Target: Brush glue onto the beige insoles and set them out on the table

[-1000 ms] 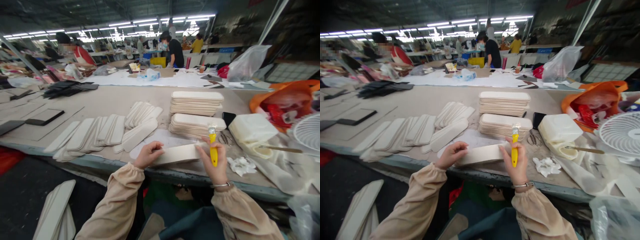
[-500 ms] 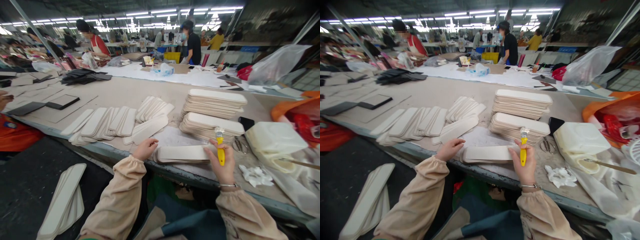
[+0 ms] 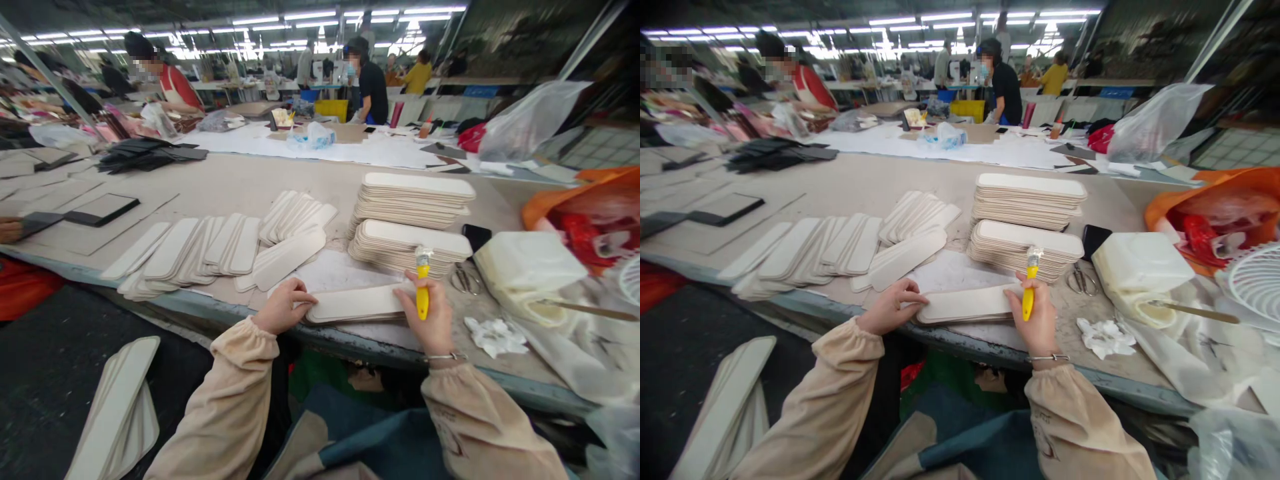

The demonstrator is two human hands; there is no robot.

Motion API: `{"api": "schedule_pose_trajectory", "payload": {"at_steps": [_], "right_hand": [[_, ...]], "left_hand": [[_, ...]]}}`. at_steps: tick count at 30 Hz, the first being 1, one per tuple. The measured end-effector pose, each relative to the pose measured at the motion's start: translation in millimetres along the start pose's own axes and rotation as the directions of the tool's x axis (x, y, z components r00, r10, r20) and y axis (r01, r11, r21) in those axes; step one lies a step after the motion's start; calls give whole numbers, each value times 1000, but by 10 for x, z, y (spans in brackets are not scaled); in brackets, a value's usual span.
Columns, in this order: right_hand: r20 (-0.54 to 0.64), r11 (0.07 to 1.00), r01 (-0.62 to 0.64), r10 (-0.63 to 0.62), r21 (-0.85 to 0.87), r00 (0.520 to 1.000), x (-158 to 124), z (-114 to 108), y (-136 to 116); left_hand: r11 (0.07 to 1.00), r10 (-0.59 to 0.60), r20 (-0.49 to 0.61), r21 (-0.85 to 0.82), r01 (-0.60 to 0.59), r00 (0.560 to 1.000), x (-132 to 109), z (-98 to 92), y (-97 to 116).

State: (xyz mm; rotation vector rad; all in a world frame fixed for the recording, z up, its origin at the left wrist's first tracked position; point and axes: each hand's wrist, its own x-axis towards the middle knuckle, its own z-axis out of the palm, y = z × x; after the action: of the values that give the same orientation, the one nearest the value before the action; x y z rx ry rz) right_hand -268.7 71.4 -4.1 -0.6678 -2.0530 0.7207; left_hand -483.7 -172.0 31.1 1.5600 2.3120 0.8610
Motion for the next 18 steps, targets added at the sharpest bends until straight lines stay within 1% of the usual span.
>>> {"api": "schedule_pose_trajectory", "payload": {"at_steps": [4,8,11,14,18], "right_hand": [[19,997,38,-37,-61,999,3,50,71],[45,971,187,-183,-148,982,20,48,96],[77,944,279,-270,-173,960,2,12,47],[162,926,356,-335,-123,928,-71,5,-35],[311,892,444,-400,-84,862,-189,40,-101]], "left_hand": [[998,16,5,64,-16,1000,-3,4,-3],[996,10,33,92,-13,999,8,-12,5],[995,10,45,95,-15,999,19,-19,1],[996,14,46,85,-18,999,30,-17,-28],[996,5,65,84,-11,998,49,-11,-70]]}}
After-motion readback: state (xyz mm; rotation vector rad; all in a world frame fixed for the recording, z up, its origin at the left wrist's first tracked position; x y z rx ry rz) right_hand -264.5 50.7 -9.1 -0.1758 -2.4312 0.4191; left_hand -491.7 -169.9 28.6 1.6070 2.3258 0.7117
